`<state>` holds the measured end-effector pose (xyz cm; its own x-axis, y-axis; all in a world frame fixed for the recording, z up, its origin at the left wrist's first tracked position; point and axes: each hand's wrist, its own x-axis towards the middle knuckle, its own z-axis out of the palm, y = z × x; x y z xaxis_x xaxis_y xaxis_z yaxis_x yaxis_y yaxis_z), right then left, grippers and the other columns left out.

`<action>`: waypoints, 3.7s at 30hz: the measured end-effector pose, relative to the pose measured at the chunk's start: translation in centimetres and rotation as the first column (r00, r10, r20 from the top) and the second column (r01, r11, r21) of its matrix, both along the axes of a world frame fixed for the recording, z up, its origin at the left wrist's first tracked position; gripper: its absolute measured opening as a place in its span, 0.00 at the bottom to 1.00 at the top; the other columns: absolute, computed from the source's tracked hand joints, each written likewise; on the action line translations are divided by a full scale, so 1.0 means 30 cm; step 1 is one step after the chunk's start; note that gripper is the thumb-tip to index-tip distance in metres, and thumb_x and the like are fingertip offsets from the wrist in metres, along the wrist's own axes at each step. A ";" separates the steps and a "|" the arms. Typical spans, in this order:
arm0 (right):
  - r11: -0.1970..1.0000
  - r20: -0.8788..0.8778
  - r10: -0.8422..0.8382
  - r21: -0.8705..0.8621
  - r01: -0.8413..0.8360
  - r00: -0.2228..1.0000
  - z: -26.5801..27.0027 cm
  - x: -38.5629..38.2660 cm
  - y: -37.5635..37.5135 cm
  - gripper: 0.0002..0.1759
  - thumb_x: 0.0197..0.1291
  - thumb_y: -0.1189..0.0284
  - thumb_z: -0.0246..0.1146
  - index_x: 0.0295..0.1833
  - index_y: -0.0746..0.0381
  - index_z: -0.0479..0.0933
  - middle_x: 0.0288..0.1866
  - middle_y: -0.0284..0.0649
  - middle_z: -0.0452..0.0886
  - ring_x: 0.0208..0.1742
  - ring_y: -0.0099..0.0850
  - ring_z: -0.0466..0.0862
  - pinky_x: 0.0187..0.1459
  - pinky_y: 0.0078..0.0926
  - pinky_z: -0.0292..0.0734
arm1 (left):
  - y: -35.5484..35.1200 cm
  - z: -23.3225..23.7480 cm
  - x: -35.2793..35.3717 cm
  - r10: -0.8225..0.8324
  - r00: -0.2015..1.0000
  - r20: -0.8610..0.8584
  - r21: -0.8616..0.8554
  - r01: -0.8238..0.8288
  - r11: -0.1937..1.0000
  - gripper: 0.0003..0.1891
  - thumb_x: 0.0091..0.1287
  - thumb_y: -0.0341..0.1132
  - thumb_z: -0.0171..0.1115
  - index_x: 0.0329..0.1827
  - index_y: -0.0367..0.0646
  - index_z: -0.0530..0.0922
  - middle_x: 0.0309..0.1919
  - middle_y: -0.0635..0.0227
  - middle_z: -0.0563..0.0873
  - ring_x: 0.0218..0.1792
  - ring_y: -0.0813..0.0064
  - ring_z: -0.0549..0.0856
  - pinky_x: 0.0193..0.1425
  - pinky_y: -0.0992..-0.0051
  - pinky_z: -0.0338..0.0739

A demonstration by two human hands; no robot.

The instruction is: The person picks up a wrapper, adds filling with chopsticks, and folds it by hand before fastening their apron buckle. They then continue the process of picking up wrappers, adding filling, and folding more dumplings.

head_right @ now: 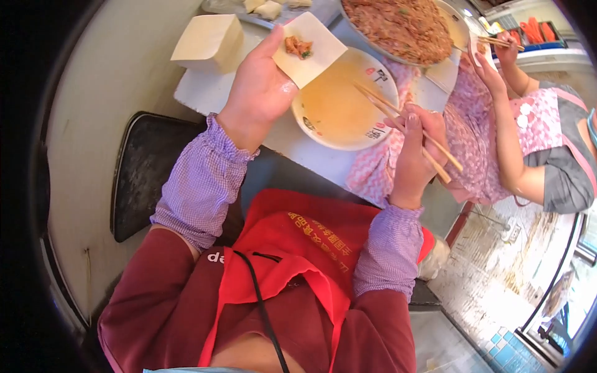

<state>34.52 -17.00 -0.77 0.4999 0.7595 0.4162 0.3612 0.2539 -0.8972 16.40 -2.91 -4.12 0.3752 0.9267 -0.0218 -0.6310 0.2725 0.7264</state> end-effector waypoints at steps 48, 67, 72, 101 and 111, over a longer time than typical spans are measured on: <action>0.952 -0.339 -0.124 0.225 0.208 0.933 0.046 0.067 0.151 0.17 0.68 0.68 0.50 0.53 0.72 0.68 0.40 0.44 0.76 0.39 0.31 0.81 0.42 0.29 0.83 | -0.012 0.097 -0.014 -0.154 0.865 0.477 -0.333 0.341 0.879 0.25 0.73 0.47 0.40 0.59 0.31 0.64 0.51 0.49 0.76 0.55 0.56 0.76 0.60 0.58 0.71; 0.952 -0.470 0.228 0.293 -0.093 0.853 0.037 -0.065 0.117 0.19 0.69 0.62 0.49 0.48 0.71 0.69 0.40 0.45 0.76 0.40 0.30 0.80 0.43 0.29 0.82 | -0.109 0.189 -0.028 -0.350 0.915 0.199 -0.090 0.373 0.923 0.16 0.58 0.25 0.54 0.51 0.35 0.76 0.34 0.69 0.79 0.34 0.81 0.78 0.37 0.82 0.74; 0.938 -0.307 0.122 0.348 -0.008 0.944 0.116 -0.110 0.124 0.20 0.70 0.60 0.45 0.43 0.69 0.69 0.40 0.48 0.76 0.42 0.32 0.81 0.43 0.24 0.80 | -0.078 0.179 -0.050 -0.292 0.930 0.225 -0.071 0.315 0.947 0.16 0.67 0.33 0.50 0.55 0.35 0.74 0.45 0.66 0.79 0.44 0.78 0.78 0.49 0.77 0.72; 0.949 -0.343 0.312 0.158 -0.273 0.886 0.140 -0.139 0.120 0.19 0.70 0.60 0.45 0.52 0.65 0.67 0.26 0.35 0.75 0.18 0.15 0.65 0.17 0.11 0.55 | -0.029 0.213 -0.102 0.067 0.894 -0.443 0.147 -0.001 0.989 0.14 0.69 0.36 0.53 0.51 0.36 0.75 0.36 0.68 0.82 0.38 0.80 0.79 0.44 0.81 0.73; 0.934 -0.473 0.318 0.304 -0.187 0.822 0.111 0.067 0.115 0.31 0.68 0.49 0.44 0.56 0.68 0.68 0.49 0.40 0.73 0.48 0.27 0.74 0.50 0.27 0.73 | 0.141 0.245 -0.405 0.689 0.483 -0.541 0.822 0.132 0.554 0.09 0.62 0.33 0.60 0.38 0.35 0.78 0.36 0.63 0.83 0.40 0.72 0.81 0.46 0.73 0.74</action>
<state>36.54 -13.56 2.55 0.4930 0.8013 0.3389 -0.2337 0.4972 -0.8356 4.26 1.33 3.24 0.2845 0.7816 0.5551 0.3602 -0.6237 0.6937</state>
